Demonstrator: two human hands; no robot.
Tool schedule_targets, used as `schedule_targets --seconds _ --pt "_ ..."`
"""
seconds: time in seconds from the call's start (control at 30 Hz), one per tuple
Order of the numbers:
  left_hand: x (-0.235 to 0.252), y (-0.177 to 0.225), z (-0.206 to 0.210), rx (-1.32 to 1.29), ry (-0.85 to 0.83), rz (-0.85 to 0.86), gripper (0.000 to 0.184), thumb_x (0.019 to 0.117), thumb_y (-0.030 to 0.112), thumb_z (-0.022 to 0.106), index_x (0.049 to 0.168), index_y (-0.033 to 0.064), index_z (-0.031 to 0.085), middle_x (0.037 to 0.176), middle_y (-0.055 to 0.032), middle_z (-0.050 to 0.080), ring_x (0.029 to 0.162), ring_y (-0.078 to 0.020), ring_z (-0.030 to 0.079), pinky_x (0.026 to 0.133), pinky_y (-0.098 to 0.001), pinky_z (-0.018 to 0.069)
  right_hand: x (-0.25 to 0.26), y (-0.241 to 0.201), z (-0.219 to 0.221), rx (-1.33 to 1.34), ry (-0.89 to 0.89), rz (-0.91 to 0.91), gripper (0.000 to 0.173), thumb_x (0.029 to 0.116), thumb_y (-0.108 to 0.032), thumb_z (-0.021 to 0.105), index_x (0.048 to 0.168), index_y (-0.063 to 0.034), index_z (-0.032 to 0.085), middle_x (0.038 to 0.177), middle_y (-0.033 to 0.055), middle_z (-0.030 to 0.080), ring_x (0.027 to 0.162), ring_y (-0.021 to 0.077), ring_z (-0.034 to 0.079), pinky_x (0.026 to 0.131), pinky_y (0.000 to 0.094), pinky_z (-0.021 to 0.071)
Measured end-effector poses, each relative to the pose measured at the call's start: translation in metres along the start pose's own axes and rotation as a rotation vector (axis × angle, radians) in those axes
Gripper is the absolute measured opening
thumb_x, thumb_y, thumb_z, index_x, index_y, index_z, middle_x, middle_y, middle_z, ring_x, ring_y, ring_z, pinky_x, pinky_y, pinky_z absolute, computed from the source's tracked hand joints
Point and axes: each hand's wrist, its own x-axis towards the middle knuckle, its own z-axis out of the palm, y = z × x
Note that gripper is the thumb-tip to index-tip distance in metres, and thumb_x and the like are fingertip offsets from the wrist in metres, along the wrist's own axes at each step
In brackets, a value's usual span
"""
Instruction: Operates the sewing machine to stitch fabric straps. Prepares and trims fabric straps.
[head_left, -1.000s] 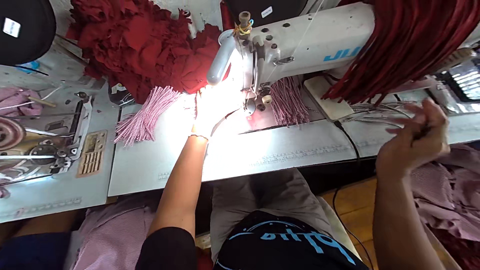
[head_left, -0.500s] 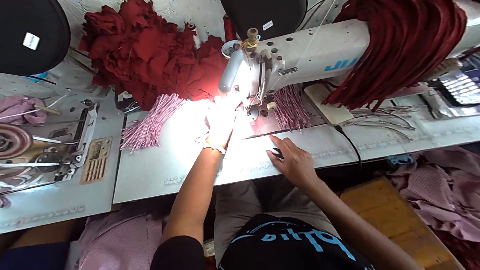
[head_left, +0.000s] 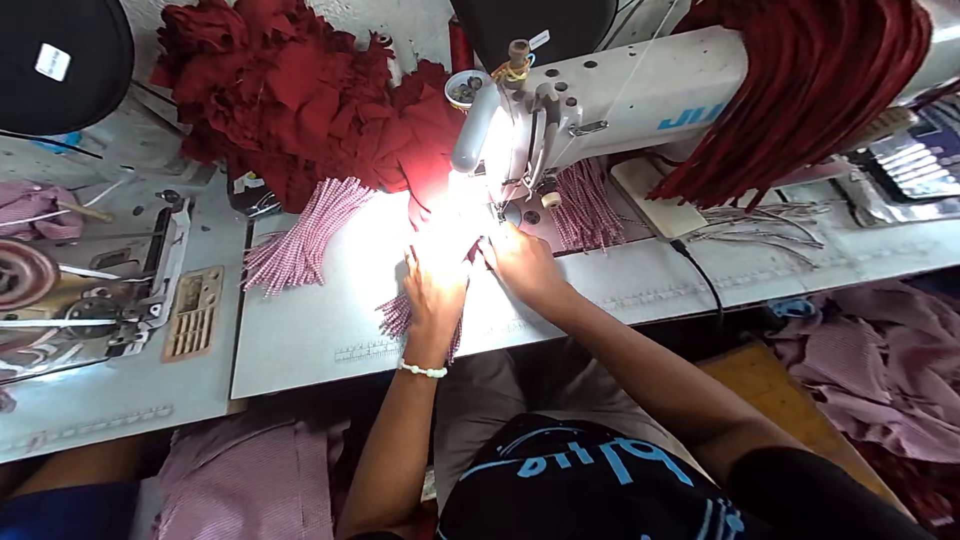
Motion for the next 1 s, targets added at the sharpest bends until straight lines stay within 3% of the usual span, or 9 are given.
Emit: schedule_targets --seconds 0.17,0.37,0.6,0.67,0.73,0.8,0.87,0.93,1.0 --pt "0.000 -0.001 -0.003 -0.034 0.003 0.026 0.048 0.0947 0.032 0.071 0.122 -0.0068 0.065 0.122 -0.0301 0.064 0.114 -0.0449 0.063 0.089 -0.0607 0.0505 0.002 -0.021 -0.011 0.032 -0.143 0.183 0.037 0.1028 -0.015 0.060 0.126 0.0130 0.058 0.112 0.0300 0.065 0.098 0.0447 0.068 0.078 0.0560 0.0545" --pt "0.002 -0.001 -0.003 -0.051 0.005 0.034 0.037 0.0963 0.031 0.069 0.112 -0.0030 0.069 0.110 -0.0266 0.068 0.106 -0.0438 0.066 0.084 -0.0617 0.0508 0.000 -0.018 -0.015 -0.020 -0.143 0.230 0.026 0.0990 -0.009 0.063 0.115 0.0116 0.062 0.095 0.0264 0.068 0.082 0.0412 0.070 0.068 0.0528 0.0557" --pt "0.000 -0.010 -0.012 -0.138 0.025 0.025 0.029 0.0979 0.021 0.067 0.105 -0.0069 0.069 0.095 -0.0269 0.069 0.094 -0.0434 0.068 0.083 -0.0612 0.0516 0.008 -0.003 -0.004 0.178 -0.126 0.219 0.028 0.1037 -0.015 0.057 0.118 0.0073 0.067 0.097 0.0249 0.071 0.092 0.0420 0.071 0.080 0.0589 0.0536" --pt "0.001 -0.017 -0.018 -0.317 0.036 -0.043 0.034 0.0987 0.010 0.064 0.124 -0.0119 0.060 0.108 -0.0312 0.067 0.104 -0.0435 0.066 0.091 -0.0603 0.0497 0.008 0.007 0.002 0.323 -0.079 0.196 0.026 0.1014 -0.016 0.062 0.115 0.0053 0.068 0.103 0.0235 0.071 0.093 0.0397 0.070 0.080 0.0592 0.0536" --pt "0.003 -0.018 -0.020 -0.716 0.042 -0.216 0.031 0.1044 0.008 0.052 0.133 -0.0035 0.055 0.114 -0.0184 0.066 0.103 -0.0236 0.066 0.091 -0.0439 0.0537 0.002 0.012 0.002 0.566 -0.081 0.152 0.030 0.0957 -0.018 0.070 0.116 0.0026 0.068 0.107 0.0205 0.070 0.094 0.0342 0.067 0.081 0.0558 0.0527" --pt "-0.001 -0.010 -0.021 -1.269 0.025 -0.311 0.028 0.1114 0.020 0.037 0.132 0.0093 0.051 0.112 -0.0014 0.065 0.100 -0.0065 0.065 0.088 -0.0302 0.0572 -0.006 0.010 0.002 0.754 -0.221 0.153 0.049 0.0905 -0.036 0.076 0.124 -0.0017 0.067 0.107 0.0151 0.071 0.096 0.0261 0.067 0.084 0.0500 0.0537" --pt "-0.007 -0.001 -0.016 -1.644 0.023 -0.315 0.030 0.1116 0.030 0.032 0.126 0.0156 0.054 0.111 0.0011 0.067 0.103 -0.0087 0.067 0.090 -0.0343 0.0581 -0.010 0.003 -0.002 0.765 -0.383 0.146 0.072 0.0804 -0.048 0.082 0.132 -0.0013 0.064 0.112 0.0155 0.072 0.104 0.0259 0.068 0.092 0.0507 0.0543" --pt "-0.015 0.006 -0.011 -1.827 0.065 -0.279 0.029 0.1099 0.034 0.036 0.122 0.0185 0.057 0.110 0.0014 0.070 0.104 -0.0106 0.069 0.090 -0.0358 0.0594 -0.012 -0.005 -0.010 0.600 -0.426 0.059 0.066 0.0780 -0.051 0.084 0.111 0.0033 0.066 0.092 0.0156 0.070 0.090 0.0281 0.068 0.081 0.0510 0.0542" --pt "-0.019 0.003 -0.006 -1.974 0.103 -0.192 0.025 0.1056 0.036 0.047 0.121 0.0202 0.059 0.112 0.0003 0.071 0.107 -0.0135 0.069 0.092 -0.0385 0.0593 -0.013 -0.008 -0.018 0.385 -0.285 -0.129 0.046 0.0813 -0.036 0.083 0.096 0.0051 0.067 0.077 0.0171 0.067 0.075 0.0332 0.069 0.067 0.0530 0.0537"
